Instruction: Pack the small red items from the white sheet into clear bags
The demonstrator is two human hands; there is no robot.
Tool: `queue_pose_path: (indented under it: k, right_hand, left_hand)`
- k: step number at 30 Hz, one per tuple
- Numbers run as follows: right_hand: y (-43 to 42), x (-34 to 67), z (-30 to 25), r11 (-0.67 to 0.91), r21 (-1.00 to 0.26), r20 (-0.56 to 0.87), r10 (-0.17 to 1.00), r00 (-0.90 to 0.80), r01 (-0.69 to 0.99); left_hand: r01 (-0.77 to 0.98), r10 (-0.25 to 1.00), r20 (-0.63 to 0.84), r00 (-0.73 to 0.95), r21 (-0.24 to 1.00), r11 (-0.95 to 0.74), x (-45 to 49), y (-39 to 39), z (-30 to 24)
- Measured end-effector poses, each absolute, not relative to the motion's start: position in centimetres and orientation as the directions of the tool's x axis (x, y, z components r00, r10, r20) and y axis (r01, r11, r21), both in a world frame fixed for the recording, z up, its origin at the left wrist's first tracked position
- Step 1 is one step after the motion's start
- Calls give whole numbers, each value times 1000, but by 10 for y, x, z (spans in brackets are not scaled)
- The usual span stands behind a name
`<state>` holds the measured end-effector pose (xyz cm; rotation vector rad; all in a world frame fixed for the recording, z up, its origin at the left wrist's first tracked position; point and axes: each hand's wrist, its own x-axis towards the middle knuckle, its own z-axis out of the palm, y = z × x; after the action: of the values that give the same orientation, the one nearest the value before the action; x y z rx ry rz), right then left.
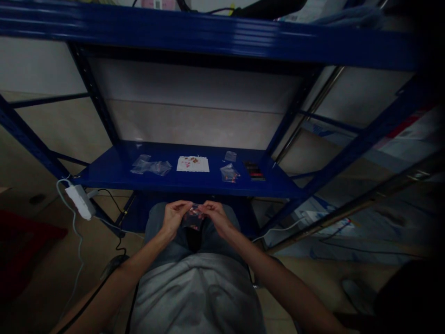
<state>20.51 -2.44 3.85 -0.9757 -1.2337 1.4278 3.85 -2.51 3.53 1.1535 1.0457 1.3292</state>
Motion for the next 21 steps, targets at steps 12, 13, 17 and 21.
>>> queue_pose_path:
  k: [12, 13, 17, 21]
  right_hand:
    - [-30, 225, 56, 272, -959, 262, 959, -110, 80]
    - [-24, 233, 61, 300, -948, 293, 953, -73, 110]
    - [33, 283, 84, 331, -886, 409, 887, 212, 323]
    - [111, 337, 97, 229, -667, 504, 839, 203, 709]
  left_hand:
    - [-78, 980, 193, 44, 979, -190, 40, -43, 53]
    - [-79, 983, 177, 56, 982, -172, 38, -42, 52]
    - [-90, 998, 37, 54, 995, -32, 29, -28, 40]
    - [-91, 992, -81, 96, 992, 89, 30, -19, 25]
